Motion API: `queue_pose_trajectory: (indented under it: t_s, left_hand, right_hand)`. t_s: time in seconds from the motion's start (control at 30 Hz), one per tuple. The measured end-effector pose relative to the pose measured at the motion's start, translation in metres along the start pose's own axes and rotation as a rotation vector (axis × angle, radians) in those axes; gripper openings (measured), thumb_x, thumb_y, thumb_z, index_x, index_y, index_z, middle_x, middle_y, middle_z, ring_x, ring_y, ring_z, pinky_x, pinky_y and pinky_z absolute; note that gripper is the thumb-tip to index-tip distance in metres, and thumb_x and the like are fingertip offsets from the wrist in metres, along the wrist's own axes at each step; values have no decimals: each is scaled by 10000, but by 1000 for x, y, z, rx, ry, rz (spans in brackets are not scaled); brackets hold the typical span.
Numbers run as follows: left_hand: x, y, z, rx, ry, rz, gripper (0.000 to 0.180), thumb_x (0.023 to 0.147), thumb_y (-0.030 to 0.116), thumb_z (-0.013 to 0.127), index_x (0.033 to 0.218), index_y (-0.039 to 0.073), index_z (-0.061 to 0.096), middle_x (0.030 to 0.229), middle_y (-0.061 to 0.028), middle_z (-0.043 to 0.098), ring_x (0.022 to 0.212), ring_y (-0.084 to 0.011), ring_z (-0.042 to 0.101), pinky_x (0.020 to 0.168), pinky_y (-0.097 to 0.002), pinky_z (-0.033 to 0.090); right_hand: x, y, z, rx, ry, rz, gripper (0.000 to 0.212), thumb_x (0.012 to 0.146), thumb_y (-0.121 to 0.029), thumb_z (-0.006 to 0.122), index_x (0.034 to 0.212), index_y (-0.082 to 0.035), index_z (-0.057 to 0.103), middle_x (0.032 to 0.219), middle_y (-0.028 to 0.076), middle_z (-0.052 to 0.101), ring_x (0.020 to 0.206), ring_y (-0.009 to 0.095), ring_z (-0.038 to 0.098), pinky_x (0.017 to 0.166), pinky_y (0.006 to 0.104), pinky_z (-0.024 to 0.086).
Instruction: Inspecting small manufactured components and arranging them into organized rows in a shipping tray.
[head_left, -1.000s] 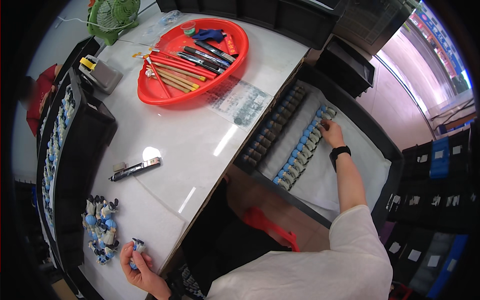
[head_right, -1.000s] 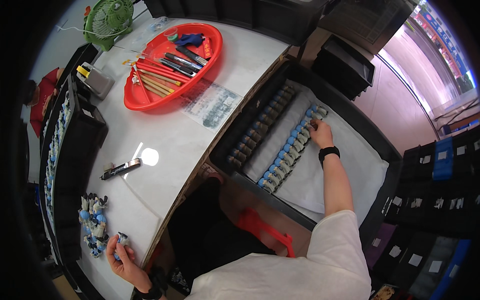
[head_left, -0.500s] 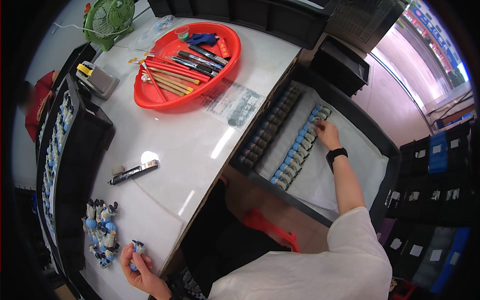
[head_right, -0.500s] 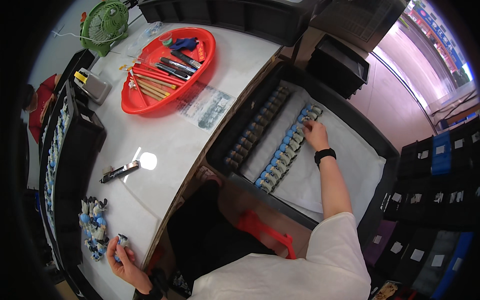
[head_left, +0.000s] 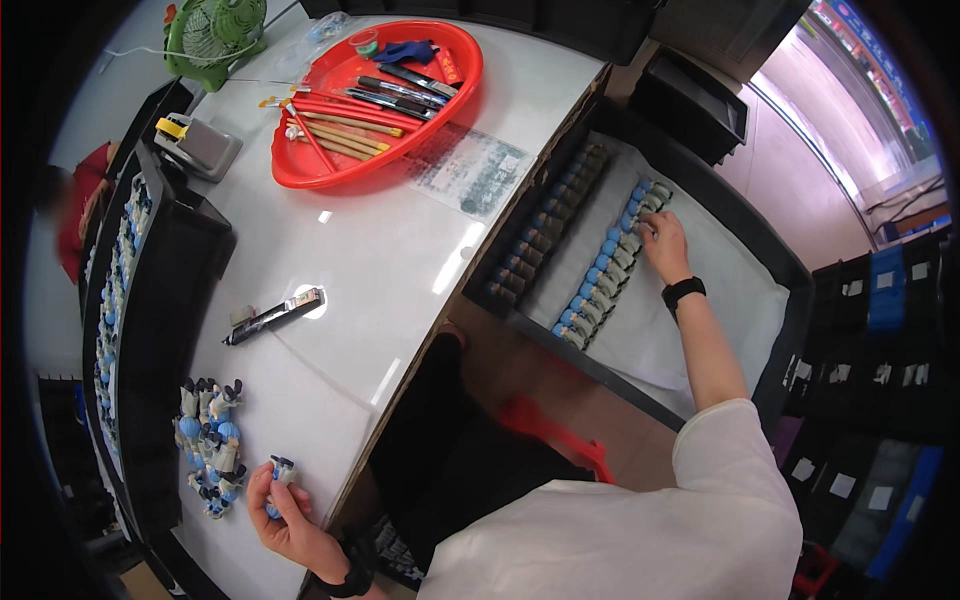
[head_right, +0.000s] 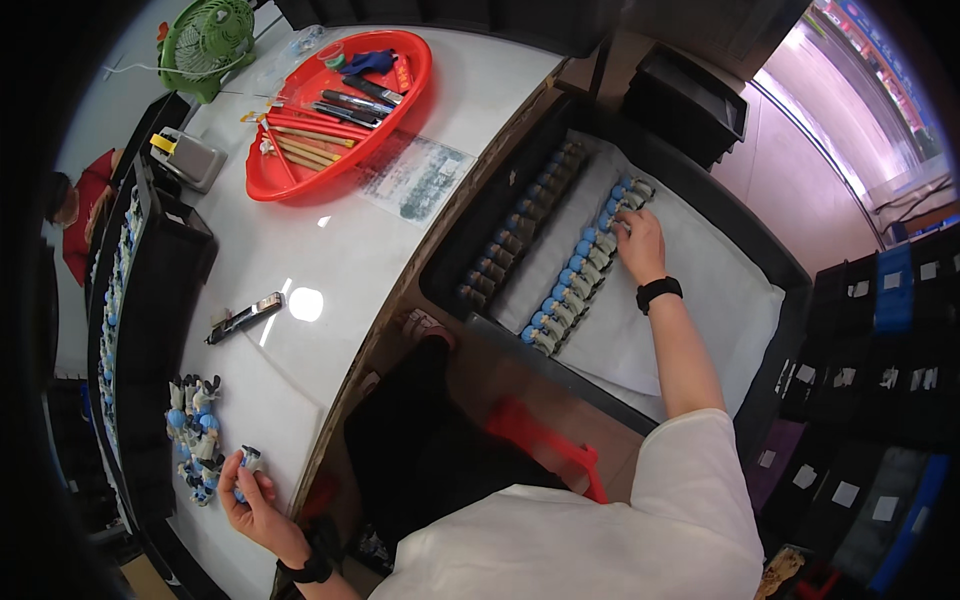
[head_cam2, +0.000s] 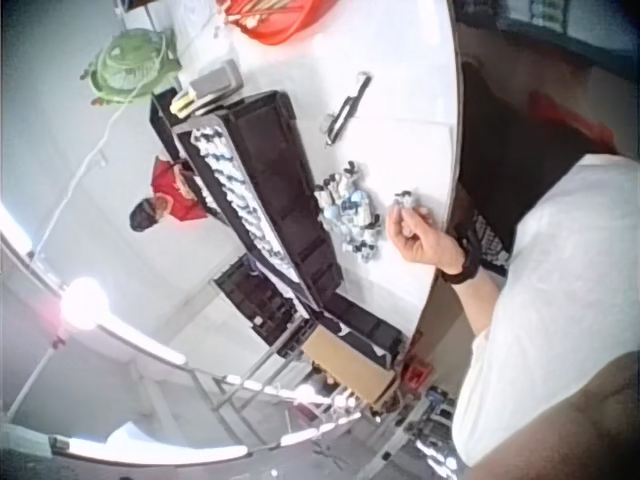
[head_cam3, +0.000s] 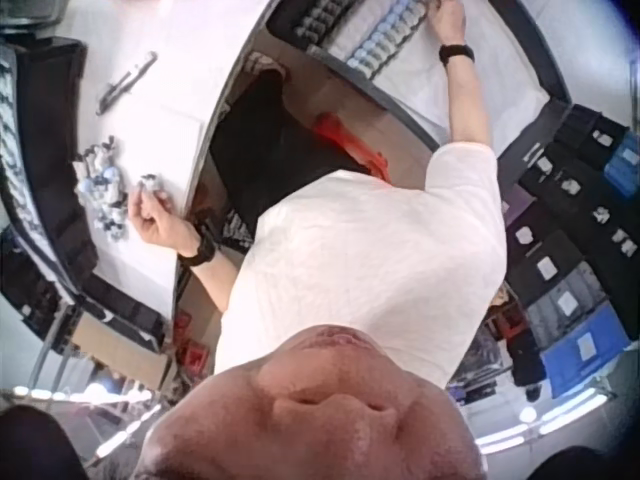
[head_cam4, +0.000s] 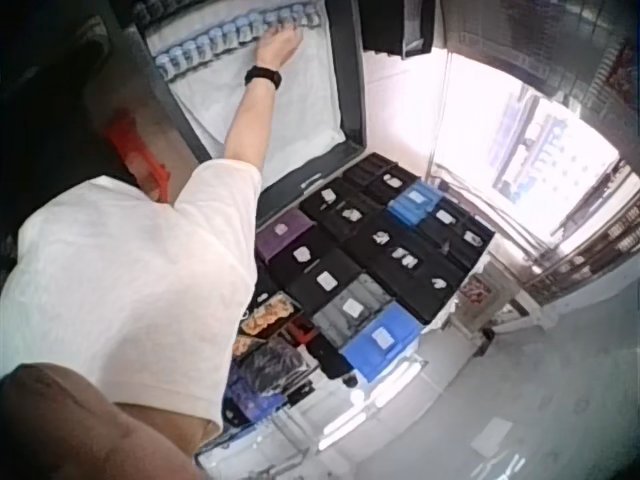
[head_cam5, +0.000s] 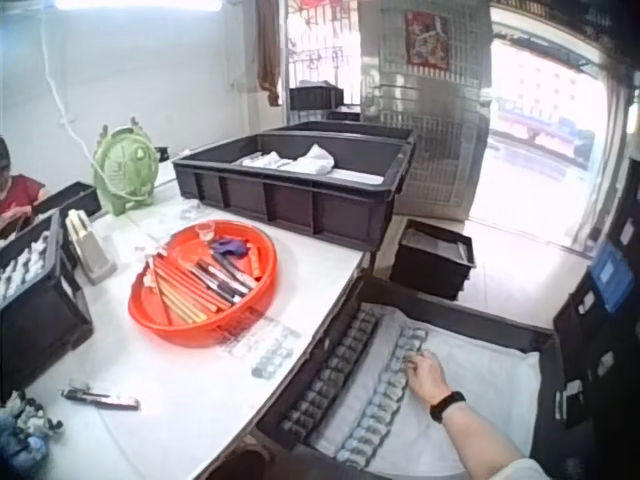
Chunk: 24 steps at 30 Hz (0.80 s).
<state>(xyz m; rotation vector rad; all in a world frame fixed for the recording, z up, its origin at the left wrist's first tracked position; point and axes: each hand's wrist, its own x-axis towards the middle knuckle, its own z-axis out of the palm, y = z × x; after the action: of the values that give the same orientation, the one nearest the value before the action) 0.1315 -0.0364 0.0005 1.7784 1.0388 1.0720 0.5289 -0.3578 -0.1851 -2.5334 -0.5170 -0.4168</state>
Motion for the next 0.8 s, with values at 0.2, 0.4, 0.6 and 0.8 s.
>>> queue_pose_trajectory:
  t_s: [0.2,0.4,0.6,0.8]
  left_hand:
    - [1,-2,-1,17,-22,16,125,851,52,481,950,39,557,1013,-54,547,562,-38,413,493,-148,290]
    - [0,-3,-1,48,-10,9,129,858,66,483,961,25,550,1009,-52,544,559,-39,402,496,-151,291]
    - [0,-4,-2,36,-24,9,123,860,65,483,956,22,546,1011,-59,544,554,-42,396,499,-151,292]
    - [0,-2,0,27,-5,11,120,862,63,479,952,24,547,1011,-63,544,553,-45,392,497,-153,287]
  right_hand:
    - [-35,-30,-22,230,-397,65,164,705,-94,586,838,-5,623,793,157,595,704,278,592,652,348,465]
    - [-34,-19,-16,139,-322,174,170,715,-91,581,863,-12,610,851,166,580,773,303,573,691,359,456]
    - [-29,-12,1,61,52,148,199,716,-71,572,909,-29,602,863,163,566,799,336,545,702,383,446]
    - [-18,9,16,59,-164,159,180,716,-71,578,890,-37,608,857,153,563,791,332,546,698,394,445]
